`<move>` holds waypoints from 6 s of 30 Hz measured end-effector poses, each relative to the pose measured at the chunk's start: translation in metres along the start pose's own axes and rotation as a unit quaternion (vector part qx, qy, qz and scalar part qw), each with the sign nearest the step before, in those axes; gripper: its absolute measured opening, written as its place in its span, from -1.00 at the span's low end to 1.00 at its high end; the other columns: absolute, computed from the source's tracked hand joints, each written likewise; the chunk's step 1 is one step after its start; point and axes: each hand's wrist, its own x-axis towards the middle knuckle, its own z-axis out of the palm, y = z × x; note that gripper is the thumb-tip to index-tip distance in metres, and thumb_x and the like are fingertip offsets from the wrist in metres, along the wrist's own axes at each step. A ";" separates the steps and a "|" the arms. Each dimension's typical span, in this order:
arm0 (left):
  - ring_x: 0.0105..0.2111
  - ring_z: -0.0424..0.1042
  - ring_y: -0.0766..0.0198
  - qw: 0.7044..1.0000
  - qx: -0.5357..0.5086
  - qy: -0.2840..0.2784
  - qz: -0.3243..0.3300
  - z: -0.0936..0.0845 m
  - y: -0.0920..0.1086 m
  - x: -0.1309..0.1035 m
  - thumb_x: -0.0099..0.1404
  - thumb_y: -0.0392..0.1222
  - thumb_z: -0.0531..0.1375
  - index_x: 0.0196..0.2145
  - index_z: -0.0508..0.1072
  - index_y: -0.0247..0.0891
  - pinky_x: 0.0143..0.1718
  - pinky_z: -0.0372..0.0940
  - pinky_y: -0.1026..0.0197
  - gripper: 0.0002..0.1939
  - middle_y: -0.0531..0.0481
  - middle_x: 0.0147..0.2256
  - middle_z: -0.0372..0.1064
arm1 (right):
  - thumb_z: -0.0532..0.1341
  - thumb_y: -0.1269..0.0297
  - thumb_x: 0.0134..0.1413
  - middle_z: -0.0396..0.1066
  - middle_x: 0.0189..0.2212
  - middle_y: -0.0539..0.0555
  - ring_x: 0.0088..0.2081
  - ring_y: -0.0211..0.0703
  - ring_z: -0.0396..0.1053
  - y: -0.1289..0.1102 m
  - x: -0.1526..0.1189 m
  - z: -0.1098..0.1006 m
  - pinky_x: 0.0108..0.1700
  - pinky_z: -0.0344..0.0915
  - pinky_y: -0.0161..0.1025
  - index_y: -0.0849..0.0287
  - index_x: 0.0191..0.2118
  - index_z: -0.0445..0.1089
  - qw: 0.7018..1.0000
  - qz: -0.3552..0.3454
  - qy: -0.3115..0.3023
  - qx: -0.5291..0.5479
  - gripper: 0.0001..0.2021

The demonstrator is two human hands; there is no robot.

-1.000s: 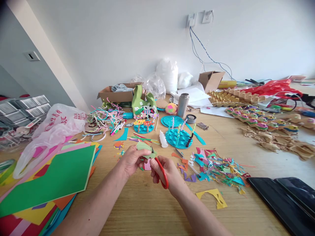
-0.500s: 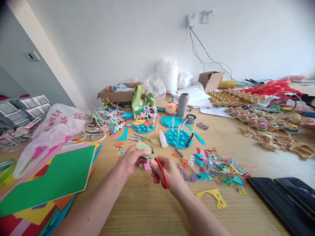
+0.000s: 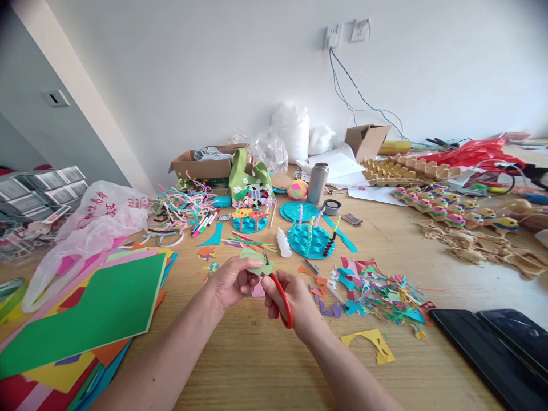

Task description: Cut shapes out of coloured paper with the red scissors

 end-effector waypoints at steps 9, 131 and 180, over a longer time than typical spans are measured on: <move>-0.69 0.19 0.49 0.999 -0.003 0.009 0.032 0.003 -0.004 0.000 -0.18 -0.22 0.37 -0.50 0.36 -0.33 -0.75 -0.14 0.39 -0.70 0.09 -0.60 0.32 | 0.24 -0.23 -0.09 0.28 -0.67 -0.05 -0.68 -0.36 0.23 0.003 0.000 -0.001 -0.64 0.05 -0.40 0.20 -0.54 0.24 1.000 0.007 0.000 0.000 -0.48; -0.71 0.18 0.50 0.983 0.153 0.019 0.097 -0.013 0.014 -0.004 -0.17 -0.25 0.35 -0.36 0.38 -0.32 -0.77 -0.05 0.41 -0.64 0.15 -0.60 0.30 | 0.10 -0.31 0.04 0.26 -0.69 -0.02 -0.69 -0.37 0.18 -0.004 -0.001 -0.002 -0.60 0.02 -0.37 0.22 -0.57 0.23 0.997 -0.010 -0.062 0.055 -0.41; -0.67 0.27 0.41 0.968 0.237 0.003 0.089 -0.011 0.015 -0.007 -0.10 -0.08 0.34 -0.47 0.45 -0.35 -0.73 0.04 0.39 -0.71 0.04 -0.61 0.34 | 0.11 -0.32 0.01 0.26 -0.66 -0.02 -0.67 -0.36 0.19 -0.001 -0.002 -0.003 -0.58 0.06 -0.35 0.21 -0.56 0.24 0.996 0.000 -0.089 0.026 -0.41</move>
